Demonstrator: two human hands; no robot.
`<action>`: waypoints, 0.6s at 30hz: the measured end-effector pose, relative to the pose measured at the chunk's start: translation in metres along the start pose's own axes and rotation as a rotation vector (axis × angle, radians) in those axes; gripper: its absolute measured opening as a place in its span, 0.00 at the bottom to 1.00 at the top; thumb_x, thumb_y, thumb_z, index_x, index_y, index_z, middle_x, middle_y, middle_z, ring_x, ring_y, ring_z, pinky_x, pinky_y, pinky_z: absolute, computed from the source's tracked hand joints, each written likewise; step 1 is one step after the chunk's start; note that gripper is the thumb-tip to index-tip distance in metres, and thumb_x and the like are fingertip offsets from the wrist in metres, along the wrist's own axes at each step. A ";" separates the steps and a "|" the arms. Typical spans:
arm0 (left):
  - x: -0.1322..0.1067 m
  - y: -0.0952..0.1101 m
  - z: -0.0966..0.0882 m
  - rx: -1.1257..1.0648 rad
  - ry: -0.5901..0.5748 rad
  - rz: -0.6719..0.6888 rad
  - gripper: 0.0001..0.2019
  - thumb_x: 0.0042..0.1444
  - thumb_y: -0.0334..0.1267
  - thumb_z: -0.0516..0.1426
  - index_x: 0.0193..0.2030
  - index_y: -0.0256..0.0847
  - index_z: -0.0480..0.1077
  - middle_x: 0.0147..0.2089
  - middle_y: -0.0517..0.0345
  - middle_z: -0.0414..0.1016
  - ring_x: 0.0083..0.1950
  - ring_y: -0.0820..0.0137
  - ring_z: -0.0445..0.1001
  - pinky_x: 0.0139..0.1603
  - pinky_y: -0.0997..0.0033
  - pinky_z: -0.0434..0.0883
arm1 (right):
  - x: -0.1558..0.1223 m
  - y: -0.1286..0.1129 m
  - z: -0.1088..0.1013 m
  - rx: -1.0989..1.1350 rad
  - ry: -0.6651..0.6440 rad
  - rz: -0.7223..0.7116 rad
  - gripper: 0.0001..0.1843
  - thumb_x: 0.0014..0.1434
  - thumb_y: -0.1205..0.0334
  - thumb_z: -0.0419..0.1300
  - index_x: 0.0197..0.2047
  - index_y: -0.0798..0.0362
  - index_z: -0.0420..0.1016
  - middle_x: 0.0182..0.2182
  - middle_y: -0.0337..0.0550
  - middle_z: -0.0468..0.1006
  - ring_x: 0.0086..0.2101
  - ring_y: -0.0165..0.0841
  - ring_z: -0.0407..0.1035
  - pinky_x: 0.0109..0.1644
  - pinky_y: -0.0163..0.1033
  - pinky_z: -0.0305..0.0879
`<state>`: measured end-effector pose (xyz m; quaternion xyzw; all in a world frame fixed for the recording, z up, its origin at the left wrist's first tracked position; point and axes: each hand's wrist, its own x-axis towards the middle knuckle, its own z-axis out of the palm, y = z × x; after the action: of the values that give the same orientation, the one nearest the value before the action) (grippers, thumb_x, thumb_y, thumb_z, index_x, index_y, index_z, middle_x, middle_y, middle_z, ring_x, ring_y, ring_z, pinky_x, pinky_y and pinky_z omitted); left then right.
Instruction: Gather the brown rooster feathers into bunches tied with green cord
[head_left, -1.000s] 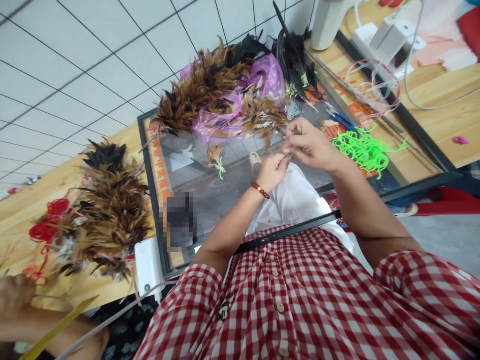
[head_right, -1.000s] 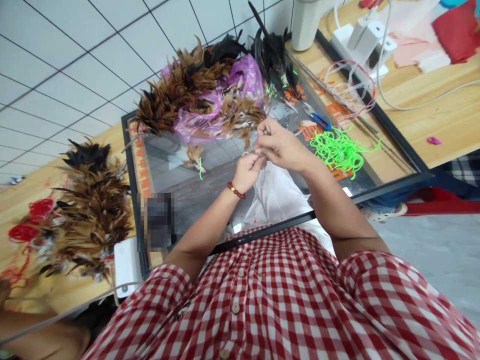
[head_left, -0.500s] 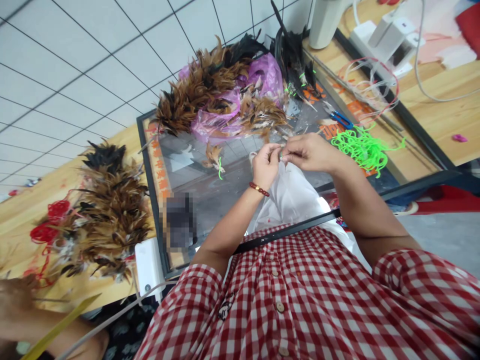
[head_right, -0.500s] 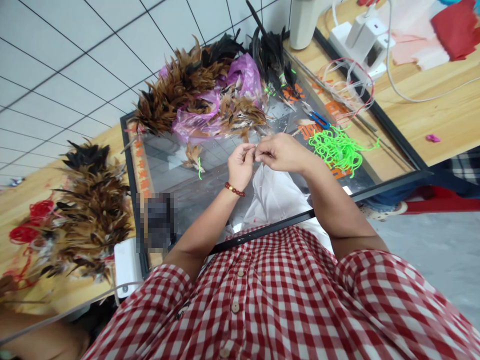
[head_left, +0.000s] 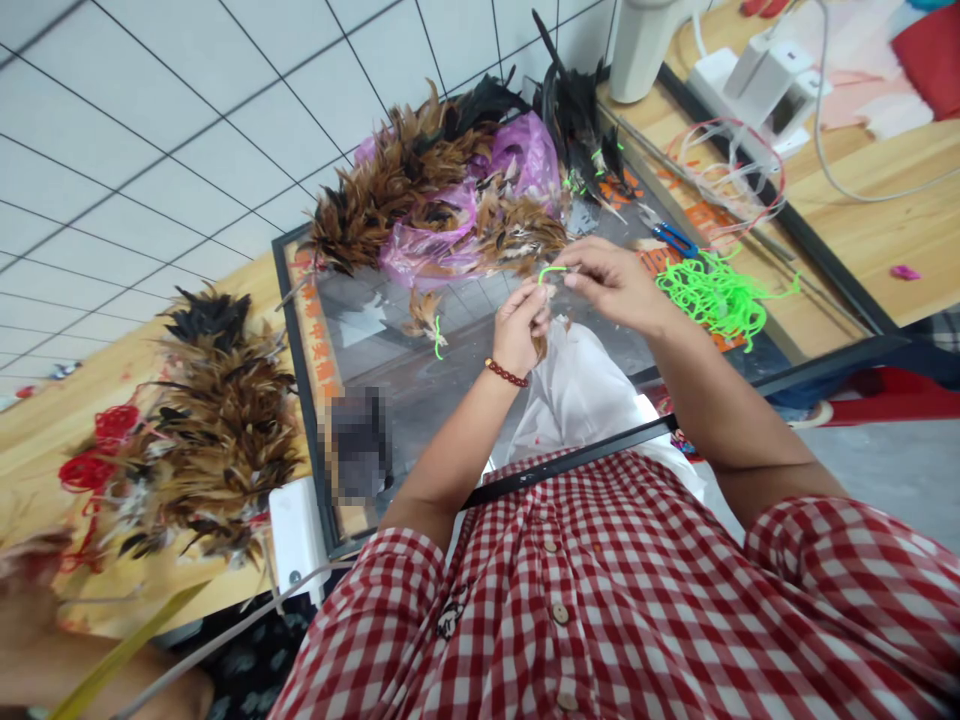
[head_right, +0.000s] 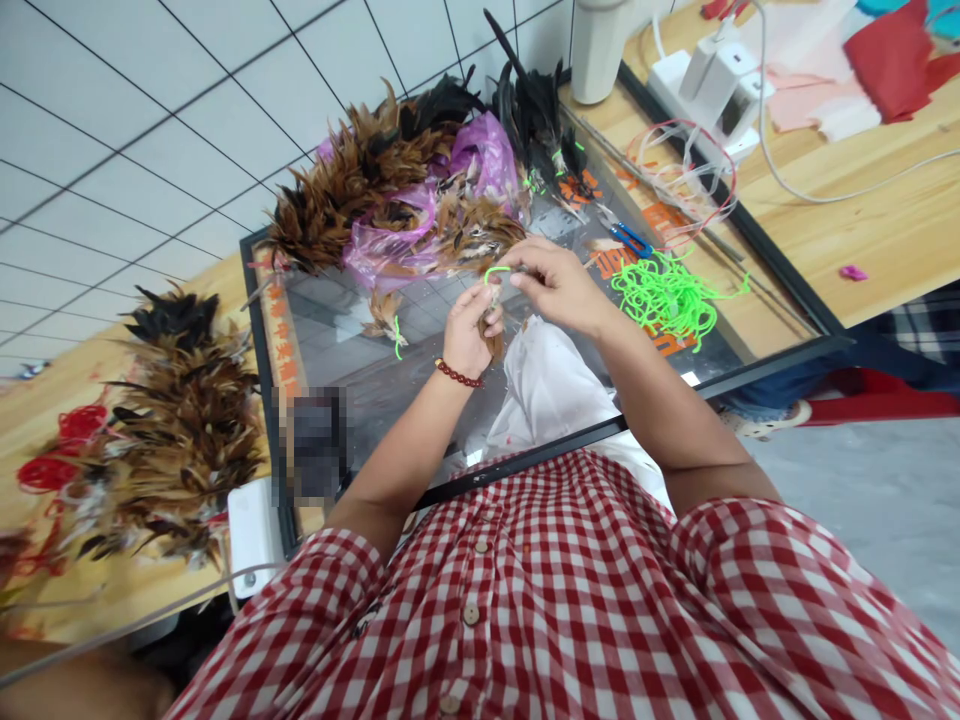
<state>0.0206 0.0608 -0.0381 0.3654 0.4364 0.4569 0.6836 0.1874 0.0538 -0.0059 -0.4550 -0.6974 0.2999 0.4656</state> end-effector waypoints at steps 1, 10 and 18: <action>0.001 0.002 0.000 -0.041 0.012 -0.020 0.08 0.59 0.43 0.65 0.35 0.43 0.74 0.37 0.61 0.76 0.23 0.83 0.56 0.20 0.76 0.52 | 0.000 0.002 0.004 0.072 -0.035 0.012 0.24 0.60 0.36 0.65 0.43 0.50 0.81 0.44 0.48 0.81 0.43 0.39 0.75 0.48 0.45 0.72; 0.008 0.001 -0.006 -0.098 0.002 0.001 0.07 0.62 0.42 0.62 0.38 0.42 0.74 0.32 0.62 0.72 0.24 0.83 0.62 0.21 0.77 0.57 | -0.005 0.009 0.045 0.180 0.060 0.224 0.24 0.49 0.39 0.73 0.31 0.53 0.79 0.32 0.42 0.78 0.30 0.30 0.70 0.35 0.37 0.68; 0.012 0.003 -0.014 -0.059 -0.090 0.009 0.11 0.62 0.43 0.56 0.31 0.41 0.72 0.40 0.53 0.78 0.38 0.72 0.77 0.43 0.67 0.74 | 0.000 0.006 0.013 0.187 -0.060 0.188 0.27 0.49 0.35 0.73 0.28 0.52 0.77 0.29 0.42 0.77 0.30 0.31 0.69 0.35 0.39 0.66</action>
<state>0.0095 0.0742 -0.0437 0.3674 0.3899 0.4555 0.7110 0.1778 0.0560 -0.0157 -0.4639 -0.6342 0.4193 0.4547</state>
